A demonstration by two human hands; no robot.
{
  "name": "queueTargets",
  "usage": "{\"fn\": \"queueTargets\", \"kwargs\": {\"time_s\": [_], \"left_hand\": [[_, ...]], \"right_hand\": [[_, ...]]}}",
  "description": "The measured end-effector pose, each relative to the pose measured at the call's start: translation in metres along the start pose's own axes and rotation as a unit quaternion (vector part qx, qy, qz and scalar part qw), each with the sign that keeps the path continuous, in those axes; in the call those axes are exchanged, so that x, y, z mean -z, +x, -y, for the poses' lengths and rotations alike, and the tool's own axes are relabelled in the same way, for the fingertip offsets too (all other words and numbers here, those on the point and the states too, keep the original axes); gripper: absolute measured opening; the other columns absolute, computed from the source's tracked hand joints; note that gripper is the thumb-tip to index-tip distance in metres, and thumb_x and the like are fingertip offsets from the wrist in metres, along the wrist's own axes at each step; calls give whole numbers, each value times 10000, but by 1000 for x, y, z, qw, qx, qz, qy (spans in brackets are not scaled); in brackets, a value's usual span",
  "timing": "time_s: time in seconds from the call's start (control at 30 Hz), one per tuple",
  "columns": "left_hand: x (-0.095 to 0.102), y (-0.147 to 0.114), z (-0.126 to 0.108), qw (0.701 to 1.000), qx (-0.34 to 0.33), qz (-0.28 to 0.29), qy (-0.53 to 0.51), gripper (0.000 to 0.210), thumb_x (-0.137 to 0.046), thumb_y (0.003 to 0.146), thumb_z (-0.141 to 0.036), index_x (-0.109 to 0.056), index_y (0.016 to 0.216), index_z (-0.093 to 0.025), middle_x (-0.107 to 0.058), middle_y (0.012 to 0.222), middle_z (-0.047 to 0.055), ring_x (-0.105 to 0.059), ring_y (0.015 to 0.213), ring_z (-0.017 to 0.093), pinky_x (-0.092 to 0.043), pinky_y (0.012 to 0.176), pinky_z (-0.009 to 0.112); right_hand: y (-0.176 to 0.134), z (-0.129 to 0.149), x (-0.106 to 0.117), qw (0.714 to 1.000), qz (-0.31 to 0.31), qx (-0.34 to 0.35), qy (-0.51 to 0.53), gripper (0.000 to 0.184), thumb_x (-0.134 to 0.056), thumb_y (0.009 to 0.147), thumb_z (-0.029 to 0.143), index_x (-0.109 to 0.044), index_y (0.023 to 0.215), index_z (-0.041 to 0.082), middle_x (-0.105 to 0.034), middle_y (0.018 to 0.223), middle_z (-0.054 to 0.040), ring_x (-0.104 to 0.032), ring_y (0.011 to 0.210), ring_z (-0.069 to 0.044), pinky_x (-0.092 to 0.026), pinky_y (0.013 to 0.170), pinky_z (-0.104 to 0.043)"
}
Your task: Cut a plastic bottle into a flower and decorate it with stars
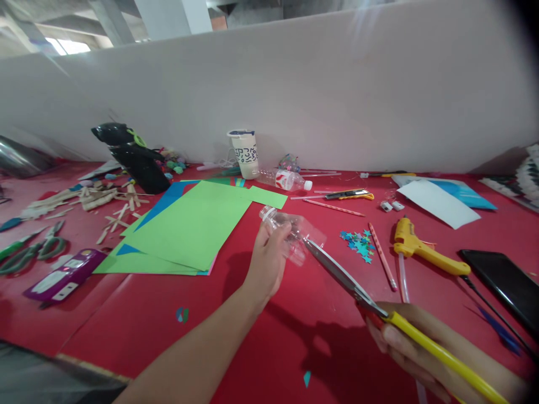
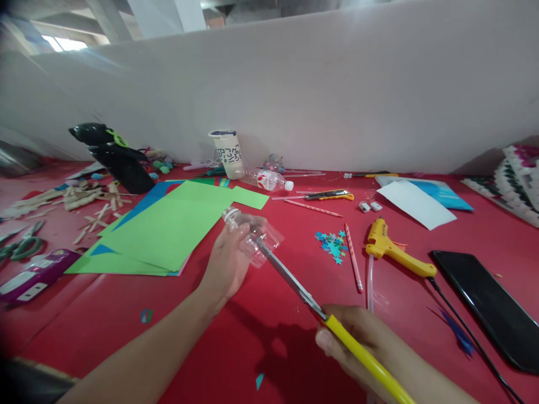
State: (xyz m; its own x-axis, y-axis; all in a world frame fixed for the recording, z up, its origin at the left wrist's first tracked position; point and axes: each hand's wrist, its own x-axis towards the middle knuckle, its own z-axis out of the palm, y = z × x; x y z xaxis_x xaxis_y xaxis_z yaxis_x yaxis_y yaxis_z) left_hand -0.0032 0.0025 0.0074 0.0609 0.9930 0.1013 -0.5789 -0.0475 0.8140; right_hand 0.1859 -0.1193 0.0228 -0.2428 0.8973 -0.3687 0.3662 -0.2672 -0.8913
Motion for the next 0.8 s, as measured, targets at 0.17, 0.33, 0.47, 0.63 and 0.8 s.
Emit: {"fn": "queueTargets", "kwargs": {"time_s": [0.17,0.33,0.47,0.63,0.8], "left_hand": [[-1,0,-1,1000,-5,-4,12,106,-610,771,-192,-624,875,-178,-680,876,17,-610,809,127,-436,804,281],[-1,0,-1,1000,-8,-1,15,107,-604,772,-203,-615,875,-180,-676,889,24,-608,815,137,-438,798,292],[-1,-2,-1,1000,-4,10,24,129,-622,771,-222,-608,894,-186,-667,886,20,-602,825,141,-434,788,290],[-1,-3,-1,999,-10,18,37,119,-606,793,-216,-602,907,-181,-665,902,26,-602,845,142,-439,805,291],[0,-2,0,999,-13,12,34,134,-613,790,-223,-599,918,-186,-667,896,22,-609,854,142,-443,819,290]], "right_hand": [[8,-6,5,999,16,40,-23,612,-438,683,817,-318,573,228,-226,544,81,-204,460,-77,-175,421,-234],[7,-5,4,997,73,37,5,560,-375,761,779,-294,644,238,-255,470,95,-184,411,-68,-145,385,-226],[4,-7,1,996,73,49,-7,537,-342,794,753,-320,680,229,-302,488,83,-256,401,-69,-180,396,-228],[4,-4,1,998,43,55,-4,571,-345,765,783,-320,629,229,-231,520,74,-195,458,-87,-119,434,-255],[2,-1,-1,999,10,36,11,573,-445,710,787,-322,615,236,-201,583,68,-227,472,-95,-171,393,-223]]}}
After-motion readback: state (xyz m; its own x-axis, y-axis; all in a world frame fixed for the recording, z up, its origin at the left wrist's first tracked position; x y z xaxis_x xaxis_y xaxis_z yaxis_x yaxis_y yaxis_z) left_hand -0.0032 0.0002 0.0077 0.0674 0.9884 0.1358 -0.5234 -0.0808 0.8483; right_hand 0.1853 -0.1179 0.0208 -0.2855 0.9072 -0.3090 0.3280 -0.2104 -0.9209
